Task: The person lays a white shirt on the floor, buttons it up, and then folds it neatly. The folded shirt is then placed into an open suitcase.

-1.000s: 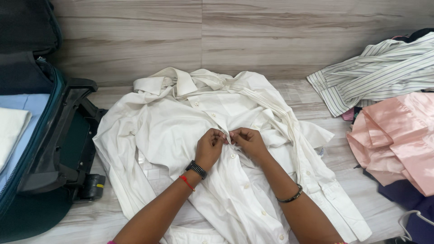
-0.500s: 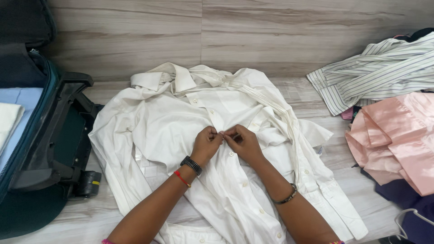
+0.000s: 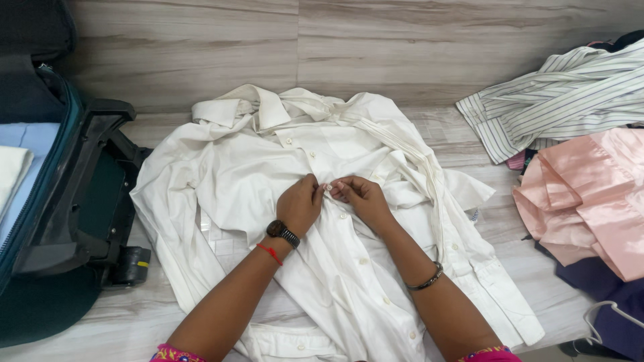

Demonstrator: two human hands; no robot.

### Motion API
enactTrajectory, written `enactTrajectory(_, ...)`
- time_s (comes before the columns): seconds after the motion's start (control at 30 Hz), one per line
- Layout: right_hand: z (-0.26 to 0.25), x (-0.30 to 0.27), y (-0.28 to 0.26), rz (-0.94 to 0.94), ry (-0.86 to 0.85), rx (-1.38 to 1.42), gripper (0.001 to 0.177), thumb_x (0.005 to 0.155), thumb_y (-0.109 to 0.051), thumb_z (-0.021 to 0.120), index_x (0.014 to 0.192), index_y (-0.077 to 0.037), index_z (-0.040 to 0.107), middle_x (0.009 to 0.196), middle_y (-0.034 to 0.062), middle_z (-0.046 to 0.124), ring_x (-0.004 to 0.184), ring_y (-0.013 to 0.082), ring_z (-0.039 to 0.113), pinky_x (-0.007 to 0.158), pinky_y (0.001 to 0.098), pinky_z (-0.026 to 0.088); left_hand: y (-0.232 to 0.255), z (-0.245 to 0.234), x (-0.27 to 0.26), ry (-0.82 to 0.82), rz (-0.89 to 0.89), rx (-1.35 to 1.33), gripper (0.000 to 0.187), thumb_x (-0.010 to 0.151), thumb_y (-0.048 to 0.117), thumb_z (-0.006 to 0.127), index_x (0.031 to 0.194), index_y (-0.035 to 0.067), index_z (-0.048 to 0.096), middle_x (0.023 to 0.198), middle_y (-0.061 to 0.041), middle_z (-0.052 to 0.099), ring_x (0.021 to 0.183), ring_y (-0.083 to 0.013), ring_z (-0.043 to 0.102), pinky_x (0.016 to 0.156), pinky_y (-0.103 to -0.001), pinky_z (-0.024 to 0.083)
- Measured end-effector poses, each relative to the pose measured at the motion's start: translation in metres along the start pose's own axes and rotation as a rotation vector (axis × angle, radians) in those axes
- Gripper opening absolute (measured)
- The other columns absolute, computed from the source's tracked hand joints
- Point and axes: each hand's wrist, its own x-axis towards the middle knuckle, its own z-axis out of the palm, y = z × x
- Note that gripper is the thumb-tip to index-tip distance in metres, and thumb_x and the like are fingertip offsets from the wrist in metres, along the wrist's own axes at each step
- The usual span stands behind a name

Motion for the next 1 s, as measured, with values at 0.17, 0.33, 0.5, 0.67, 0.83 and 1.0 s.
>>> enactTrajectory(0.17, -0.021, 0.0, -0.009, -0.166, 0.053, -0.276, 0.021, 0.1, -0.013, 0.065, 0.116, -0.001, 0.072, 0.104, 0.0035, 0.076, 0.094, 0.0095, 0.069, 0.086, 0.0249, 0.056, 0.005, -0.012, -0.001, -0.055, -0.055, -0.023, 0.033, 0.094, 0.038, 0.069, 0.088, 0.007, 0.059, 0.08, -0.008, 0.067, 0.073, -0.0297, 0.065, 0.064, -0.043, 0.051)
enactTrajectory(0.33, -0.039, -0.04, -0.05, -0.153, 0.145, -0.792, 0.016, 0.093, -0.014, 0.075, 0.107, -0.007, 0.073, 0.102, 0.0064, 0.077, 0.086, 0.0143, 0.072, 0.076, 0.0281, 0.058, 0.026, -0.019, -0.011, 0.0, 0.079, 0.166, 0.055, 0.079, 0.054, 0.078, 0.095, 0.004, 0.061, 0.094, -0.01, 0.064, 0.091, -0.0315, 0.06, 0.075, -0.049, 0.047)
enactTrajectory(0.5, -0.032, -0.065, -0.062, -0.404, -0.003, -0.956, 0.032, 0.079, -0.003, 0.07, 0.111, -0.009, 0.071, 0.126, 0.0071, 0.067, 0.117, 0.0252, 0.063, 0.102, 0.0397, 0.05, 0.042, -0.026, -0.029, -0.215, -0.08, 0.112, 0.033, 0.09, 0.045, 0.071, 0.093, 0.013, 0.063, 0.099, -0.003, 0.065, 0.1, -0.0261, 0.057, 0.091, -0.053, 0.038)
enactTrajectory(0.67, -0.042, -0.058, -0.054, -0.534, 0.055, -1.217, 0.039, 0.076, -0.002, 0.068, 0.113, -0.013, 0.071, 0.141, 0.0101, 0.06, 0.135, 0.0323, 0.049, 0.113, 0.0494, 0.033, 0.05, -0.015, -0.056, -0.011, 0.18, 0.112, 0.023, 0.087, 0.032, 0.073, 0.092, 0.013, 0.062, 0.108, -0.004, 0.061, 0.112, -0.0275, 0.052, 0.1, -0.063, 0.029)
enactTrajectory(0.83, -0.077, -0.066, -0.057, -0.301, 0.144, -1.306, 0.022, 0.081, -0.021, 0.078, 0.1, -0.014, 0.07, 0.12, 0.0018, 0.067, 0.127, 0.0233, 0.058, 0.122, 0.0481, 0.034, 0.047, -0.004, -0.057, -0.073, 0.181, 0.116, 0.015, 0.09, 0.024, 0.07, 0.094, 0.012, 0.062, 0.111, -0.003, 0.059, 0.117, -0.0256, 0.051, 0.108, -0.071, 0.022)
enactTrajectory(1.0, -0.086, -0.095, -0.104, -0.449, 0.255, -1.358, 0.025, 0.079, -0.029, 0.082, 0.083, -0.009, 0.066, 0.135, 0.0063, 0.065, 0.133, 0.0292, 0.054, 0.109, 0.0481, 0.041, 0.043, -0.002, -0.057, -0.054, 0.199, 0.11, 0.016, 0.089, 0.021, 0.069, 0.099, 0.01, 0.062, 0.111, -0.004, 0.06, 0.116, -0.0262, 0.051, 0.109, -0.07, 0.023)
